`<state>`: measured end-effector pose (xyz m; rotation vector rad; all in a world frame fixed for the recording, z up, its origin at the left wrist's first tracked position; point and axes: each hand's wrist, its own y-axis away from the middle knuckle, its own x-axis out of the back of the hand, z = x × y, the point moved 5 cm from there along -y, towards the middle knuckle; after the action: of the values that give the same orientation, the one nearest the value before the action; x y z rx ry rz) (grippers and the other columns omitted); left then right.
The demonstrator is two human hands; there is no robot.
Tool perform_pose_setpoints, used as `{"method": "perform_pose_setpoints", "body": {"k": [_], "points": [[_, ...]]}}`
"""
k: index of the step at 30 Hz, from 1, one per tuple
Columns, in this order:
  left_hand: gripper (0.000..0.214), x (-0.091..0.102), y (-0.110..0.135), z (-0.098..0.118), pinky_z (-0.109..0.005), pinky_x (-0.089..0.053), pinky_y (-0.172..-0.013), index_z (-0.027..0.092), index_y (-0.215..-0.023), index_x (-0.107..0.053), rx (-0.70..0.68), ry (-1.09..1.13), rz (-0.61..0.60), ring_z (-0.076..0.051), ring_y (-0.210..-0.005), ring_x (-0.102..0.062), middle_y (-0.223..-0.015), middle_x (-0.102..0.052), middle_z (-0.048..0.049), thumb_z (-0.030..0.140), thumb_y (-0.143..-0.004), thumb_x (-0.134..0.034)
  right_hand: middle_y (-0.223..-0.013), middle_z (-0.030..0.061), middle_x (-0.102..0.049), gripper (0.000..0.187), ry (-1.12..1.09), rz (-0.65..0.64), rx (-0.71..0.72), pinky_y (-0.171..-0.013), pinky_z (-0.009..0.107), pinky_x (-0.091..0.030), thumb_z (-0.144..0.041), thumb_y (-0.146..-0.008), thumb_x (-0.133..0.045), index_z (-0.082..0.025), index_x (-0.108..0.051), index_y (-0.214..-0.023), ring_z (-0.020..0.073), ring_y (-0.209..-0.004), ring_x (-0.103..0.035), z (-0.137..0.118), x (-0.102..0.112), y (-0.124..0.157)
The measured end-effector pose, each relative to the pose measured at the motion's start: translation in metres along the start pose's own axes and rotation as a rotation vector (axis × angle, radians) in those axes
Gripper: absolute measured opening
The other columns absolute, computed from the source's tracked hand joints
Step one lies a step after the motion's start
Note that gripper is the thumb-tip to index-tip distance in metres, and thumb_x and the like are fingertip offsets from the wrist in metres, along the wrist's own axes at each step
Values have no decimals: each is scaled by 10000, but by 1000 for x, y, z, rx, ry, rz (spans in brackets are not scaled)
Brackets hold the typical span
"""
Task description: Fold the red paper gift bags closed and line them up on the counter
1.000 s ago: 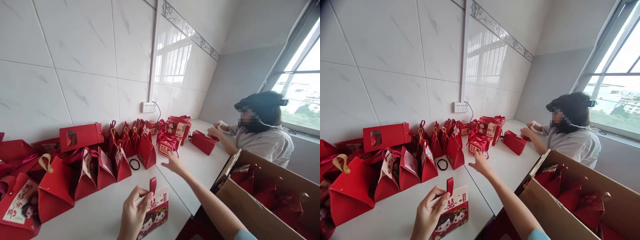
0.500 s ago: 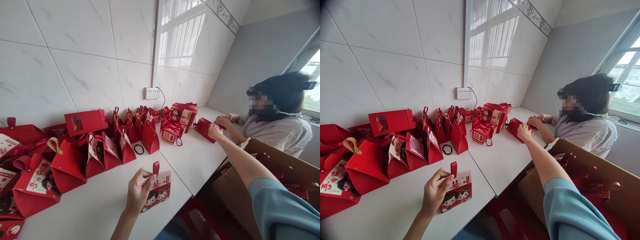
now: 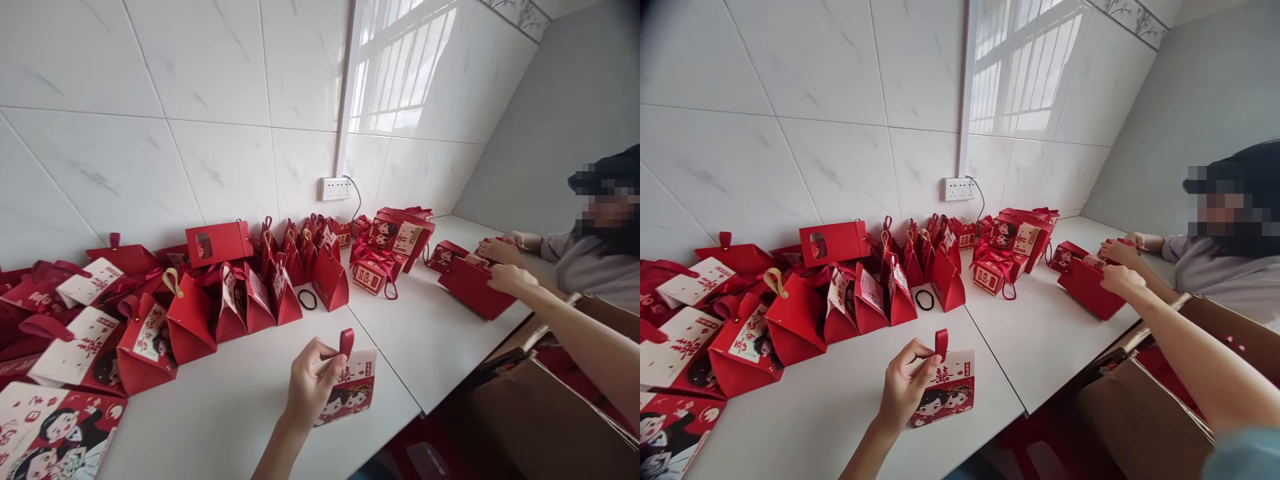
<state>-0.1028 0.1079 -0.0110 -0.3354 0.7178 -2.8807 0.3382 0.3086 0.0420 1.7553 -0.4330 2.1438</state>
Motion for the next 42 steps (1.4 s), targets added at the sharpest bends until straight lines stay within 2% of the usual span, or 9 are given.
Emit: {"method": "perform_pose_setpoints", "body": {"k": [2,6,11,14,17,22,31,36,42], "points": [[259,-1,-1,1,-167,-454,-482,176,-663,-577,3,8,-4,-100,-538,-550,-616,-561,10,348,-858,-578,-888,48,-661,161,18,-91,13,-725,305,-516,-279,-866,-660,-123,-645,-831,146,-790,-632,5,10,7],[263,0,-2,1,-165,-450,-482,176,-644,-572,17,24,3,-95,-523,-538,-599,-546,16,341,-848,-588,-640,80,-626,447,-42,-98,111,-650,297,-399,-309,-761,-759,-182,-470,-445,158,-645,-581,0,37,38],[259,1,-2,-1,-161,-436,-474,180,-652,-572,40,35,-3,-89,-513,-527,-600,-542,24,349,-847,-593,-521,13,-567,424,-251,34,239,-578,289,-348,-338,-751,-736,-230,-416,-495,180,-553,-541,-23,45,114],[270,0,-1,-1,-159,-423,-464,184,-648,-557,45,38,-7,-79,-482,-509,-580,-529,39,361,-848,-592,-578,0,-597,331,-400,118,291,-564,273,-358,-327,-742,-686,-234,-430,-553,180,-560,-558,-47,28,156],[286,0,0,0,-165,-415,-462,188,-647,-534,60,35,10,-76,-459,-496,-558,-520,51,378,-855,-584,-610,5,-606,290,-607,266,273,-562,275,-388,-356,-749,-616,-240,-402,-591,183,-550,-558,-75,6,180],[285,2,-1,-2,-187,-450,-511,188,-645,-543,61,6,21,-103,-504,-539,-560,-551,35,388,-841,-596,-783,57,-651,248,-826,407,253,-632,289,-452,-380,-837,-458,-242,-368,-652,184,-647,-596,-131,-25,178],[305,1,-1,-1,-176,-452,-461,181,-647,-571,37,9,7,-109,-517,-555,-587,-566,12,406,-853,-571,-830,81,-602,227,-951,445,295,-673,320,-458,-364,-875,-420,-232,-443,-691,209,-735,-578,-201,-39,153],[304,1,0,-1,-168,-449,-452,173,-653,-572,17,4,3,-100,-511,-547,-606,-571,5,392,-865,-562,-796,48,-583,219,-907,387,373,-721,325,-465,-313,-885,-503,-194,-501,-701,183,-769,-561,-243,-54,156],[296,1,-3,1,-180,-465,-488,176,-640,-569,8,-13,8,-108,-523,-553,-598,-574,4,383,-852,-567,-979,45,-627,202,-825,268,430,-780,345,-519,-323,-936,-545,-137,-602,-993,157,-864,-611,-262,-64,159]]}}
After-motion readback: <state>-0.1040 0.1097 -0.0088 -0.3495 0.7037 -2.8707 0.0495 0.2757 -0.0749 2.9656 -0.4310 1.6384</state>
